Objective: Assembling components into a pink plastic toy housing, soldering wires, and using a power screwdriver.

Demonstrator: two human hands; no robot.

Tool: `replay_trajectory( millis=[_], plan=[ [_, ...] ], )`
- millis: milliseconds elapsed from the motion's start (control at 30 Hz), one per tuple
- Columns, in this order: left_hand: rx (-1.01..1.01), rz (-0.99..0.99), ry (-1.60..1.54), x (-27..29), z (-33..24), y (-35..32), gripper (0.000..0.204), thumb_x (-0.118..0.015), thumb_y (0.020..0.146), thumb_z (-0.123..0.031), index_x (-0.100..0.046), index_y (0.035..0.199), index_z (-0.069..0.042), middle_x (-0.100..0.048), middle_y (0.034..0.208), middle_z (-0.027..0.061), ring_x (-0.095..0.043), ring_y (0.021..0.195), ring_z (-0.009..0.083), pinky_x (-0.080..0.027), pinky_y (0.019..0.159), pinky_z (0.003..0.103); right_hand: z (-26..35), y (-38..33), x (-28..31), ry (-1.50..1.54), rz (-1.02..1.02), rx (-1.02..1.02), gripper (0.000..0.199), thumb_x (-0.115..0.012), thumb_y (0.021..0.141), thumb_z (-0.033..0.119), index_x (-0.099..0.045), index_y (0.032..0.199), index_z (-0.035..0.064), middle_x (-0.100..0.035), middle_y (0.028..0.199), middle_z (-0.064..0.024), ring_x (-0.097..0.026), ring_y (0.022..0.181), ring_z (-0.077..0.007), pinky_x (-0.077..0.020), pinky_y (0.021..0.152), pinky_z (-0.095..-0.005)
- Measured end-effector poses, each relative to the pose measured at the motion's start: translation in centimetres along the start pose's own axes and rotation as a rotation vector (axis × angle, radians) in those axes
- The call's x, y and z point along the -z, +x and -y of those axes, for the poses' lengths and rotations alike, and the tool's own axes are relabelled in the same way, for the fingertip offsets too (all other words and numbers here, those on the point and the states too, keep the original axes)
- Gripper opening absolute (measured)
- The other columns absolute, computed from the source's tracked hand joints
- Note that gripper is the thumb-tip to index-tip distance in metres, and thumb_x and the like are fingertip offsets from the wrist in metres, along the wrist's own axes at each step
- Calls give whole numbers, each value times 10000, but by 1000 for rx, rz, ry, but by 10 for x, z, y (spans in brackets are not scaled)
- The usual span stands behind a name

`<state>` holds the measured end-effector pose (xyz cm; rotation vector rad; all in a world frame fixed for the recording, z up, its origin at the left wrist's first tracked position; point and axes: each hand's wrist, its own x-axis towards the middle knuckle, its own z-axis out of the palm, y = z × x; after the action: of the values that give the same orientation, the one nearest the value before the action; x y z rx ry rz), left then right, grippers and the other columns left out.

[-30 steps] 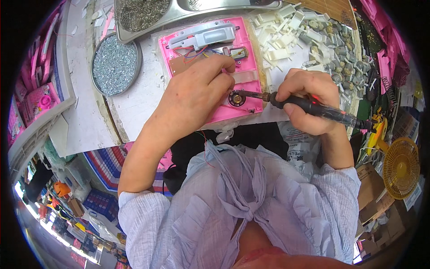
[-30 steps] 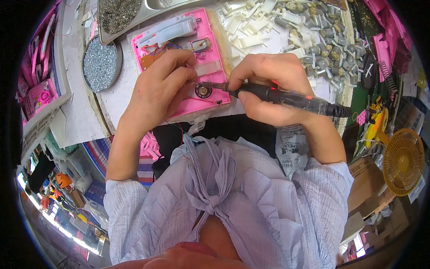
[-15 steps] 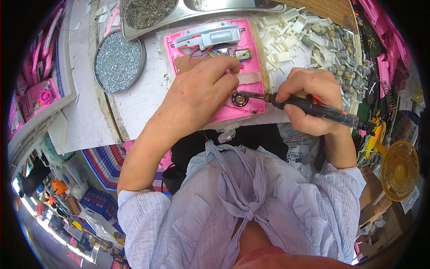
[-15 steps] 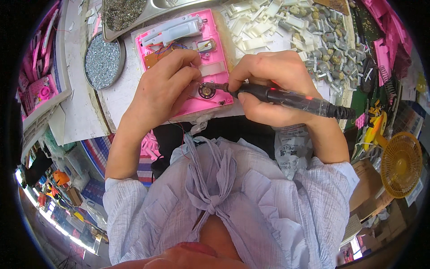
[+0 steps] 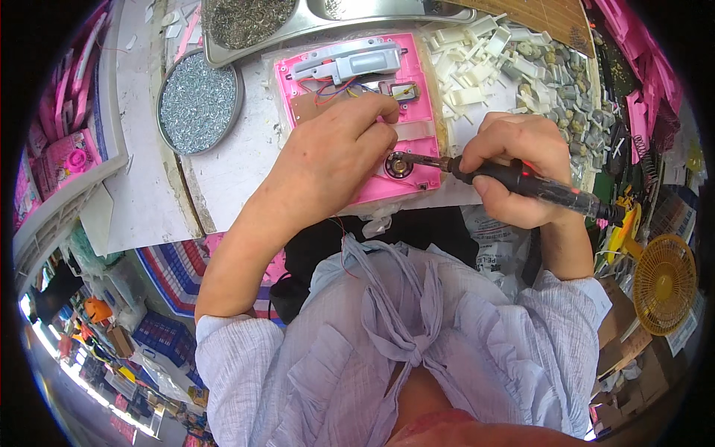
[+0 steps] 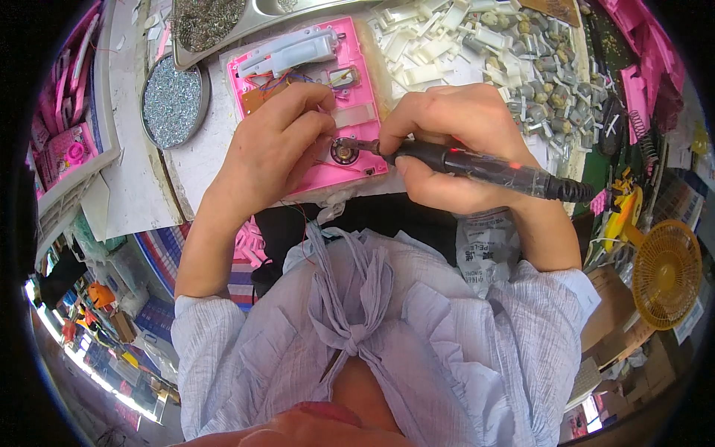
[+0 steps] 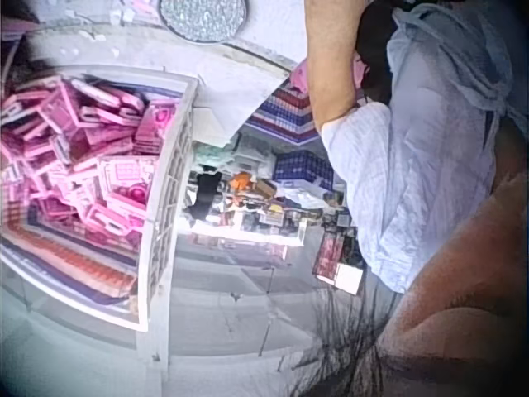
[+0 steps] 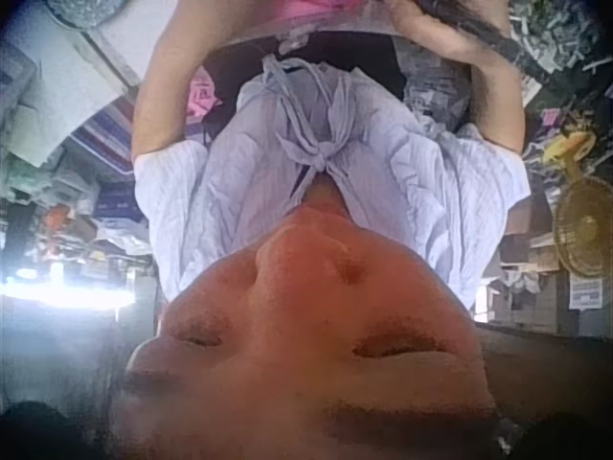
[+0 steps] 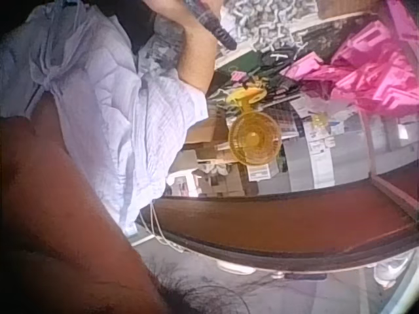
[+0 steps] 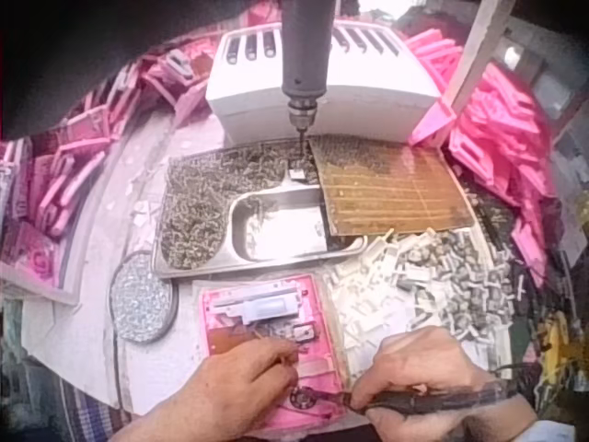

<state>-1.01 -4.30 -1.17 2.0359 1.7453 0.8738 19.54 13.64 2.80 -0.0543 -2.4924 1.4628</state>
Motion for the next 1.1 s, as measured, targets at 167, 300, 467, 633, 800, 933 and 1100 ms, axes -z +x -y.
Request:
replay_trajectory(
  millis=[167, 300, 467, 633, 800, 933, 1100],
  plan=[
    [5, -6, -14, 0, -1, 1, 288, -760, 733, 15, -632, 980, -58, -620, 1140, 99, -653, 983, 308, -542, 791, 390, -1, 2, -7, 22, -66, 17, 225, -704, 658, 45, -695, 881, 67, -561, 616, -36, -527, 518, -203, -406, 503, -328],
    [4, -16, -11, 1, -2, 1, 284, -762, 734, 12, -631, 977, -57, -622, 1136, 99, -655, 981, 308, -544, 793, 391, 0, 3, -5, -6, -22, 4, 222, -687, 651, 69, -677, 868, 24, -627, 669, -62, -547, 532, -198, -404, 503, -329],
    [3, -16, -15, 0, -1, 1, 277, -761, 736, 11, -632, 971, -56, -624, 1132, 98, -654, 982, 310, -545, 797, 394, 5, -2, 9, -15, 9, -72, 209, -700, 683, 99, -667, 863, -2, -600, 656, -67, -531, 536, -196, -397, 518, -331],
    [8, -12, -14, 1, -2, 0, 277, -765, 731, 10, -632, 964, -57, -624, 1129, 99, -653, 984, 310, -545, 807, 396, 1, -17, 19, 77, -160, -33, 193, -713, 737, 59, -696, 921, 3, -584, 647, -8, -469, 508, -72, -334, 502, -245],
    [5, -7, -27, 3, -3, 3, 262, -761, 753, 10, -640, 976, -52, -625, 1136, 101, -652, 993, 308, -541, 808, 390, 1, -37, 29, 177, -288, -8, 250, -717, 789, 106, -665, 964, -64, -614, 739, -61, -485, 582, -88, -359, 562, -245],
    [33, -8, -202, 10, -3, 2, 247, -749, 792, 15, -669, 1019, -41, -643, 1116, 116, -663, 972, 307, -541, 804, 381, -3, -44, 24, 197, -349, -11, 281, -714, 803, 124, -652, 992, -74, -614, 766, -81, -521, 656, -119, -385, 616, -259],
    [84, -78, -185, 2, 0, 4, 198, -742, 807, 23, -692, 990, -33, -678, 991, 116, -680, 902, 305, -547, 774, 367, -5, -43, 18, 223, -399, -31, 291, -721, 804, 135, -651, 998, -71, -640, 822, -86, -525, 669, -108, -386, 619, -246]
  ],
)
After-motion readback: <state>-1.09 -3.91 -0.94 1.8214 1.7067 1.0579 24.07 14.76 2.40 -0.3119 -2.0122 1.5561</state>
